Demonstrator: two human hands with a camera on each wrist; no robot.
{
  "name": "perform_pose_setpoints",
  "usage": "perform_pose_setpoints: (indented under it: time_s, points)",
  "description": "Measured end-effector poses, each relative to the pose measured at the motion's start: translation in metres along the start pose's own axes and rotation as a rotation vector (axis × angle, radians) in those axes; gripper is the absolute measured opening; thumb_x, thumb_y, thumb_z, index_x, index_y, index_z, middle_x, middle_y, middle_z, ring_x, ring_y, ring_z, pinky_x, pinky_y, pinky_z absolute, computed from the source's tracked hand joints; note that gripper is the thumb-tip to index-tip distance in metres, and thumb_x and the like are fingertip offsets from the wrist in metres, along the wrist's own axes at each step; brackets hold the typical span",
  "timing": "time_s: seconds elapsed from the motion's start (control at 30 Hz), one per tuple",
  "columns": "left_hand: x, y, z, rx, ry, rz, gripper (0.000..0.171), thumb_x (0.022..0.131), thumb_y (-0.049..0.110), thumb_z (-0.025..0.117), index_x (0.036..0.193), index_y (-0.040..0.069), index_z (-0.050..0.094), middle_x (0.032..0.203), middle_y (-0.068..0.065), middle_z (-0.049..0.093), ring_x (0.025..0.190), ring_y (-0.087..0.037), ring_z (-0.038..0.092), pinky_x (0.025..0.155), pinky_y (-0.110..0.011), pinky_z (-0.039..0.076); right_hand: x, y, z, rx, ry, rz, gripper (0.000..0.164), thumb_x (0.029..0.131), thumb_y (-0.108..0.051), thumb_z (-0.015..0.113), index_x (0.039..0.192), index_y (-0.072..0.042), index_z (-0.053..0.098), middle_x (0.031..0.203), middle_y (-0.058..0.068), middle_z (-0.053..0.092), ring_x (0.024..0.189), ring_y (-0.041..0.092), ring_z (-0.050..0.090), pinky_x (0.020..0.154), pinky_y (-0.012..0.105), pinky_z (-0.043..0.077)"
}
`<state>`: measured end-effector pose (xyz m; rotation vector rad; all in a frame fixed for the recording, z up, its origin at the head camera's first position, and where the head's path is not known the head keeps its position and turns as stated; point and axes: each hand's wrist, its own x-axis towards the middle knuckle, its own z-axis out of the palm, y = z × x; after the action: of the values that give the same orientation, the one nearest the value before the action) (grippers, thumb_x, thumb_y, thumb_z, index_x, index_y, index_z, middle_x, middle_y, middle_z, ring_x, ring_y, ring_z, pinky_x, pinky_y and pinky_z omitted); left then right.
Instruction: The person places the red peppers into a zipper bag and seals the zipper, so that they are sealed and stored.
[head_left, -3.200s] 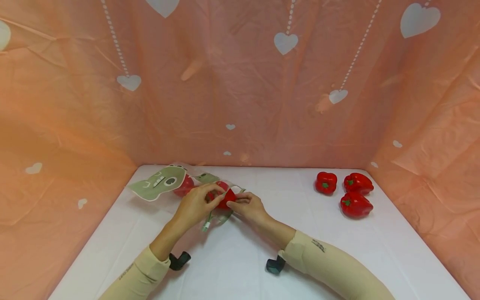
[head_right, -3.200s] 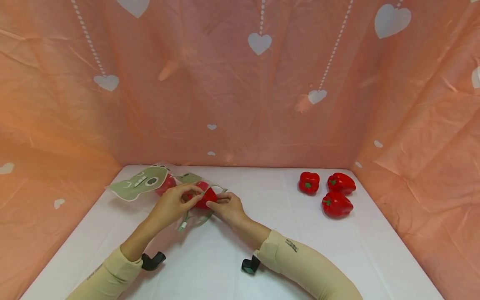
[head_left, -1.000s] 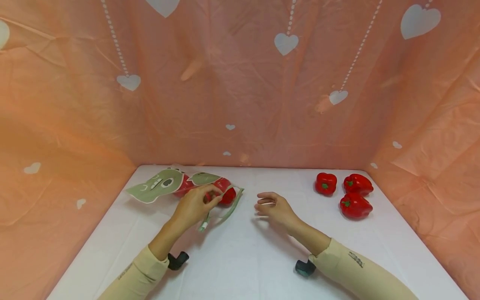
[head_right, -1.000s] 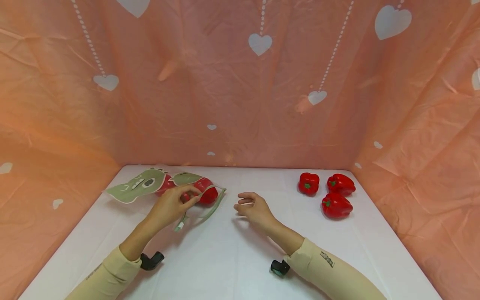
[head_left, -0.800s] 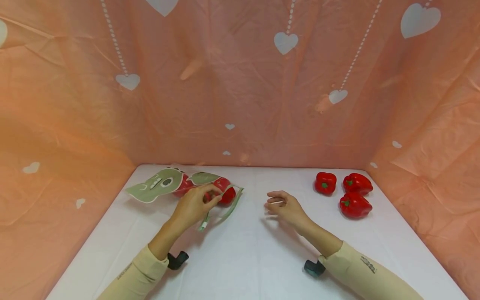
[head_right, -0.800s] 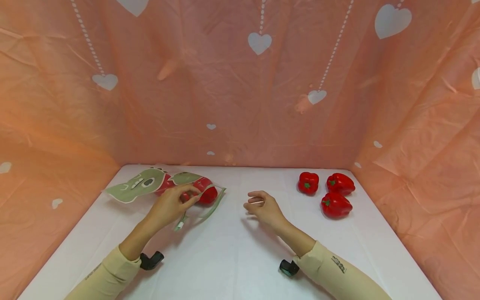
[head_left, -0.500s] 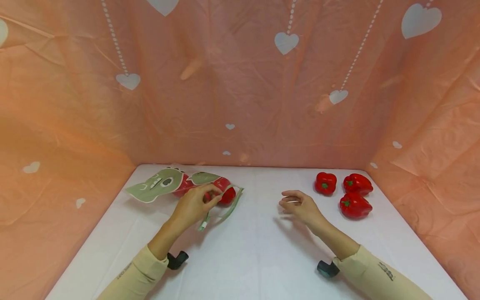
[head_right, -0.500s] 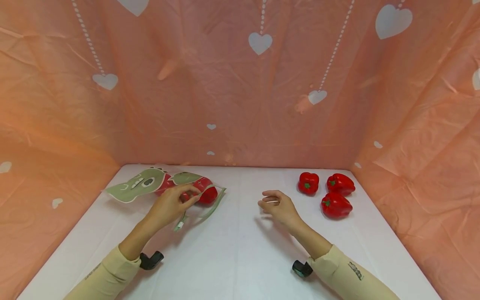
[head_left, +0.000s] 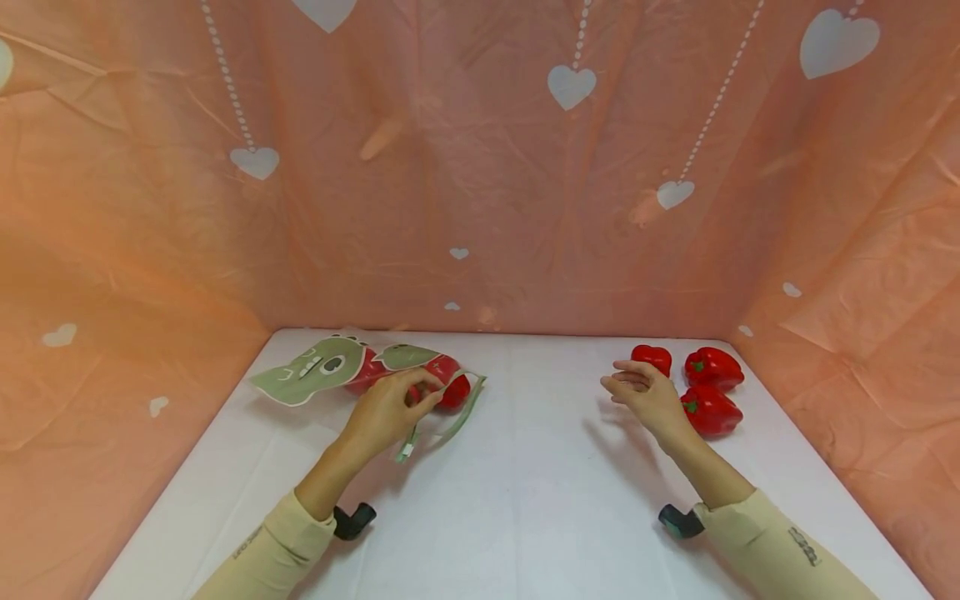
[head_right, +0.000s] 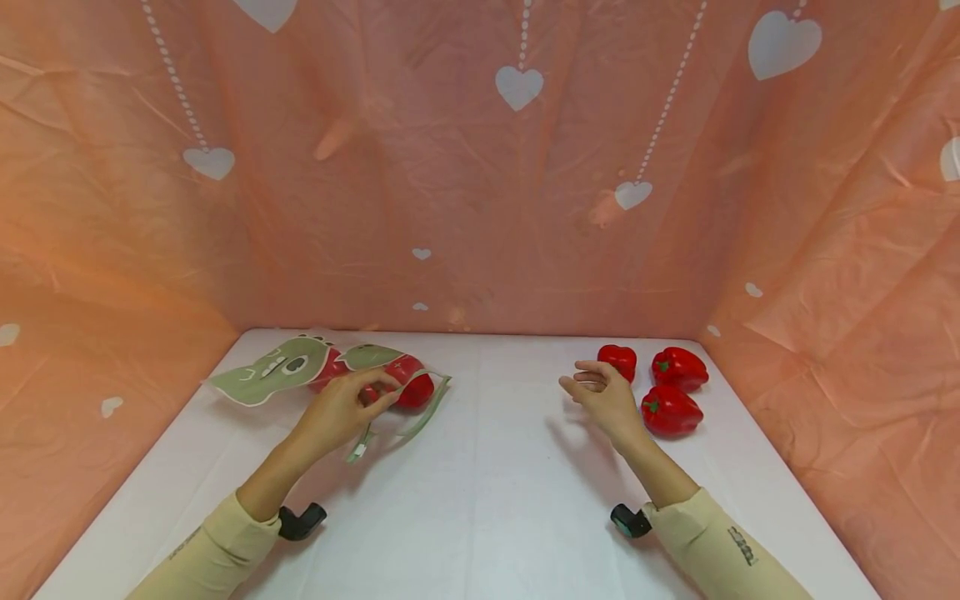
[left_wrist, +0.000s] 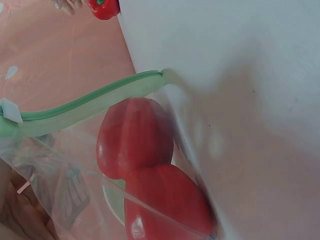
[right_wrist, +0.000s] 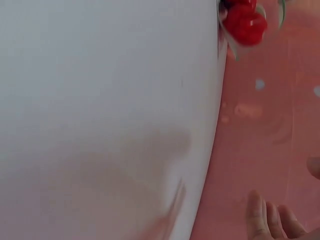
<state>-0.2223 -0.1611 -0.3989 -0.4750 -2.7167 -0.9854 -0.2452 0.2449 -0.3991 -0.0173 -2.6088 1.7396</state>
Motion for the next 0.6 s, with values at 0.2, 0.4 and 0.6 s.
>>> perform_pose_setpoints:
  time_s: [0.2,0.4,0.6]
  points:
    - [0.000,0.000,0.000,-0.003,-0.002,0.000,0.019,0.097,0.020,0.082,0.116,0.017,0.079,0.090,0.005,0.068,0.075,-0.014,0.057,0.066,-0.032,0.050,0.008,0.005,-0.016,-0.113,0.113,-0.068,0.066,0.102,-0.036,0.075,0.151,0.001,0.050,0.142,0.026,0.061,0.124,0.037,0.064,0.083,0.011,0.053]
    - [-0.001,0.000,0.001,-0.008,-0.001,0.005,0.019,0.097,0.020,0.082,0.115,0.017,0.079,0.091,0.004,0.068,0.075,-0.013,0.058,0.065,-0.031,0.050,0.013,0.013,-0.029,-0.186,0.182,-0.097,0.068,0.102,-0.033,0.075,0.152,0.004,0.046,0.145,0.029,0.057,0.130,0.044,0.057,0.078,0.007,0.048]
    - [-0.001,0.002,-0.001,-0.005,-0.003,-0.003,0.020,0.097,0.021,0.082,0.116,0.018,0.079,0.091,0.004,0.068,0.074,-0.013,0.058,0.065,-0.031,0.050,0.019,0.017,-0.034,-0.238,0.240,-0.127,0.068,0.102,-0.028,0.076,0.153,0.004,0.045,0.146,0.028,0.055,0.132,0.045,0.053,0.078,0.005,0.044]
